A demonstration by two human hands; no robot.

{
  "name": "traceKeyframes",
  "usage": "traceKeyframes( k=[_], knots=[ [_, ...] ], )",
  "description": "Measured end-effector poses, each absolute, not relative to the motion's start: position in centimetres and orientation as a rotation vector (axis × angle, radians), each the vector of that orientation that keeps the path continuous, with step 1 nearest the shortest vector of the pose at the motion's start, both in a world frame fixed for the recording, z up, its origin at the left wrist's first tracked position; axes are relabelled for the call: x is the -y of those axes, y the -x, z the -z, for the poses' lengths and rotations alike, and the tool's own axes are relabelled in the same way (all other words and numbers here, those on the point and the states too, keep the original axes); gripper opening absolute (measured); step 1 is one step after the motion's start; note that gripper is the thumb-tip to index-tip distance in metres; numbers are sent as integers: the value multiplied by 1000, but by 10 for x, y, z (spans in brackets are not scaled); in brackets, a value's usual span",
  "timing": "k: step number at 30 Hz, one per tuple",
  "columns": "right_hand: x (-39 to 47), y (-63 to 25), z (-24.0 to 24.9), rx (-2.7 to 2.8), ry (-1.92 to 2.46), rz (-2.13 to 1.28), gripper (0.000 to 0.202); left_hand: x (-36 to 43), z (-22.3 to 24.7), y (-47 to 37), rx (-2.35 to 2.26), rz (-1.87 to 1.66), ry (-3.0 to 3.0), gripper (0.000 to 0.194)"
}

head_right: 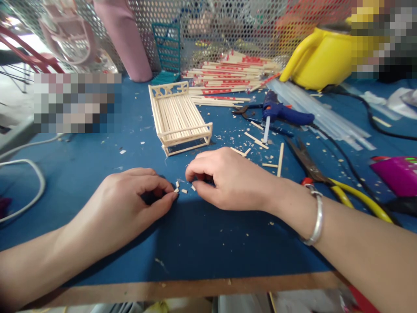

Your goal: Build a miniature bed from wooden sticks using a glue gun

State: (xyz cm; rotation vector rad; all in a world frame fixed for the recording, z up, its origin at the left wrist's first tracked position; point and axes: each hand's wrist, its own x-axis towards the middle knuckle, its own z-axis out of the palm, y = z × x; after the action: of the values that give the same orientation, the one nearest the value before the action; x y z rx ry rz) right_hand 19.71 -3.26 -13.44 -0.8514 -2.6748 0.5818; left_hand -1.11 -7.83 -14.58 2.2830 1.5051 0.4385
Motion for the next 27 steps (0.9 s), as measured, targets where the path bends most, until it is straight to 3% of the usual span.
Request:
traceKeyframes(
  k=[7, 27],
  knots=[
    [31, -202, 131, 2751, 813, -649, 22, 78, 146, 12, -1510, -438, -2288, 17],
    [31, -189, 139, 2723, 930, -519, 18, 77, 145, 12, -1491, -456, -2291, 15]
  ],
)
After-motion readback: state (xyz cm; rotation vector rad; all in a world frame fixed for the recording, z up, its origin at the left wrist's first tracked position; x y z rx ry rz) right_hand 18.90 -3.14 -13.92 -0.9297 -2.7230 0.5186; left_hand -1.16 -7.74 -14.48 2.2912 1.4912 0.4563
